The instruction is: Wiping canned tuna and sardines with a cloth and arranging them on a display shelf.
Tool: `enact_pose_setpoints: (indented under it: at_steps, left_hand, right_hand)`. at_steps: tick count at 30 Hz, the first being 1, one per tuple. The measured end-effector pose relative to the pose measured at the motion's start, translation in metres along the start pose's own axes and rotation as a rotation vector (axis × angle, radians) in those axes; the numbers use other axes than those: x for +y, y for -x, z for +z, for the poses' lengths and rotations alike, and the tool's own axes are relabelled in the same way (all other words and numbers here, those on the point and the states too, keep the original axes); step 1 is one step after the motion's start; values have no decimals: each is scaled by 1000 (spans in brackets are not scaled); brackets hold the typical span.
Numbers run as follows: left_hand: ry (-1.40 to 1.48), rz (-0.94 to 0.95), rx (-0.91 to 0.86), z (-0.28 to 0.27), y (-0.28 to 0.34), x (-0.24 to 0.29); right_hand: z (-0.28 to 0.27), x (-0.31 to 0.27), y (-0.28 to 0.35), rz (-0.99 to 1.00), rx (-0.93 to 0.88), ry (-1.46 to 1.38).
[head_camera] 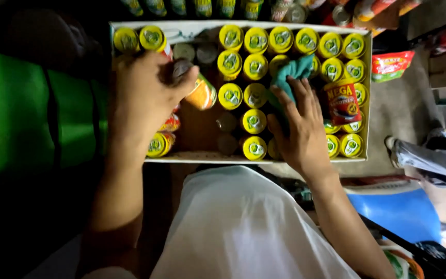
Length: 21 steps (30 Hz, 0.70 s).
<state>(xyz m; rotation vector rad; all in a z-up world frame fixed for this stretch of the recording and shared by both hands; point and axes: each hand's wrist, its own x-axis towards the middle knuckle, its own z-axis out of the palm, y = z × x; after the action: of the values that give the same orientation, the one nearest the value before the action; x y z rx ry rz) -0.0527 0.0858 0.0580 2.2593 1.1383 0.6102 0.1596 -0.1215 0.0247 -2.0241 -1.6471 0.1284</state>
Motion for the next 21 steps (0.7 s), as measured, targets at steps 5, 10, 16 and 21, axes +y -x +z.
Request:
enact_pose_setpoints:
  at_steps: [5,10,16,21]
  left_hand:
    - [109,-32,-37,-21,6,8]
    - [438,-8,-162,-2,19,3]
    - [1095,-22,-173,90,38,-5]
    - [1806,-704,-344,129,38,15]
  right_hand:
    - [2,-1,-2,1,2,2]
    - [2,-3,-3,18,28,-33]
    - [0,8,1,130,77,-324]
    - [21,-37,0,311,239,-775]
